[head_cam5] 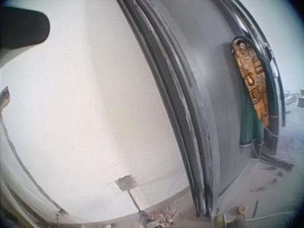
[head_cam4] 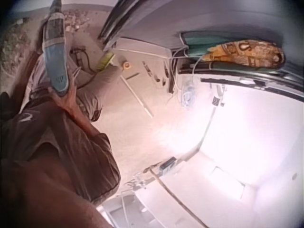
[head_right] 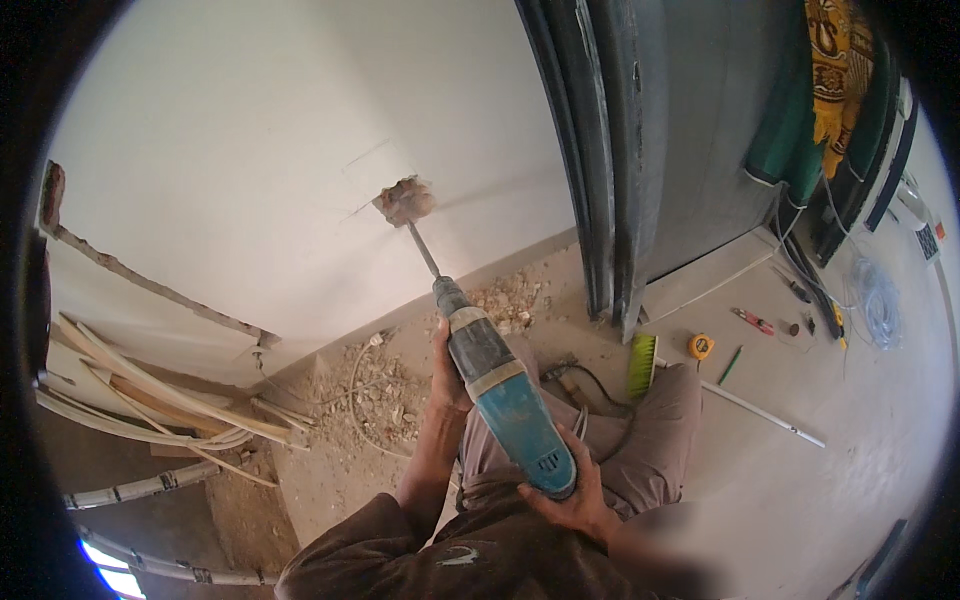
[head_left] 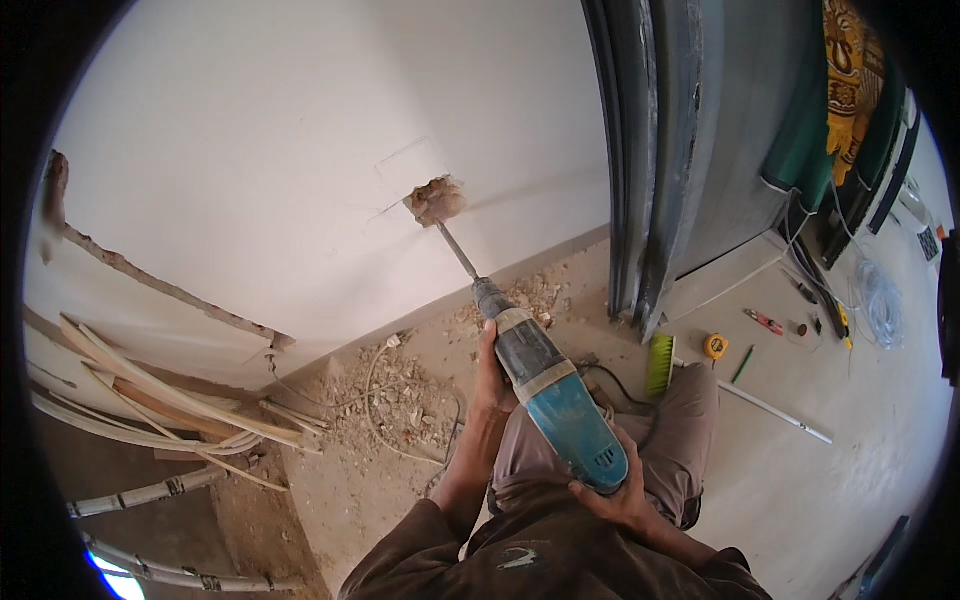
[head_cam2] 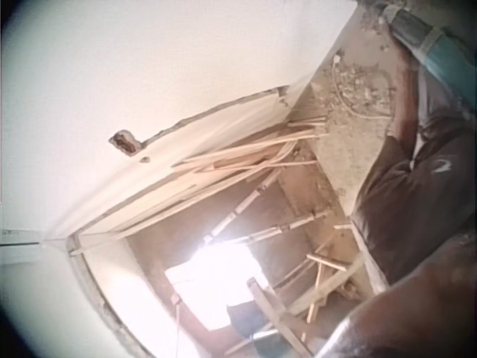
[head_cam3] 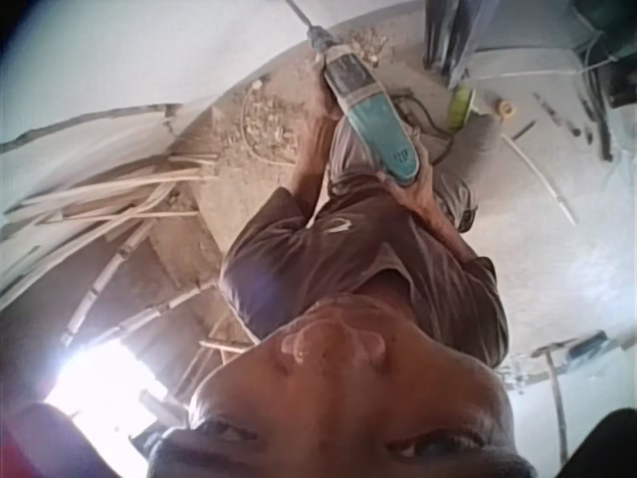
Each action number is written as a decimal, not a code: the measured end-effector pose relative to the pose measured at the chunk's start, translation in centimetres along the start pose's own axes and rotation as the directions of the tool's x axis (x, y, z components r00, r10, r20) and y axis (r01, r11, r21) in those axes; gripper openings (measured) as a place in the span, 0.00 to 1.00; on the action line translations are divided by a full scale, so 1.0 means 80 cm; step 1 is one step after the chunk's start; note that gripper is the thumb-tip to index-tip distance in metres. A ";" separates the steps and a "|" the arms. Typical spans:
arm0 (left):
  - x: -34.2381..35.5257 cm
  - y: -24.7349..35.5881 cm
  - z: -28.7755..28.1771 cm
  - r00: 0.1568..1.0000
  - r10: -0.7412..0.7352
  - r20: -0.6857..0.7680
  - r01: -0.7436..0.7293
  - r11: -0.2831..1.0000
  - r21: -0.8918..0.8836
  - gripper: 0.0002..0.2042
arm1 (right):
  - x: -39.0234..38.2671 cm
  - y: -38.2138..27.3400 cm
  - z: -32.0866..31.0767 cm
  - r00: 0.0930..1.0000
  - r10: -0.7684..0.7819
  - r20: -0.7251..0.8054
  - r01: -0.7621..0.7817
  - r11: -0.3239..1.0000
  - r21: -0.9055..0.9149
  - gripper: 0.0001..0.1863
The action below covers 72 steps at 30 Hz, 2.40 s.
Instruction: The person chips away at a rectangular section of a wall using a hammer and chisel, then continues the work using a hammer drill.
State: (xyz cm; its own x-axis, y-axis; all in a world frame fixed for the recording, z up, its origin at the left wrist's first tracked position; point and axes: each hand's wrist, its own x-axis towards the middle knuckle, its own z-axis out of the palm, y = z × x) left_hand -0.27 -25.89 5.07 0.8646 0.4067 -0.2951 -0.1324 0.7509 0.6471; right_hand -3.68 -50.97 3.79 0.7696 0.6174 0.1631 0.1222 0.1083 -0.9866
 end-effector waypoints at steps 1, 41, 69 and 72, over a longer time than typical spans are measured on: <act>0.001 0.000 -0.001 1.000 0.002 -0.012 -0.002 1.000 0.006 0.30 | -0.002 0.007 0.001 1.000 -0.016 0.004 0.016 1.000 -0.002 0.49; 0.042 0.056 -0.105 0.925 0.130 0.356 0.037 0.904 -0.427 0.40 | 0.053 -0.050 0.101 0.930 0.099 0.353 0.071 0.897 -0.437 0.54; 0.133 -0.038 0.012 0.951 0.275 -0.141 -0.289 0.953 -0.093 0.31 | 0.137 0.070 -0.144 0.936 0.248 0.249 -0.279 0.956 0.096 0.38; 0.103 -0.027 -0.002 0.982 0.178 0.068 -0.163 0.968 -0.189 0.31 | 0.082 0.073 -0.120 0.965 0.230 0.130 -0.243 0.966 0.094 0.36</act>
State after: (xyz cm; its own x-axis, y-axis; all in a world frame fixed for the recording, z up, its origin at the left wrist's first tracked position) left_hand 7.05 -24.11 1.14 0.8580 0.4978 -0.1265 -0.3607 0.7594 0.5415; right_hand 8.06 -53.78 -1.02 0.6888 0.7218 -0.0682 -0.1276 0.0282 -0.9914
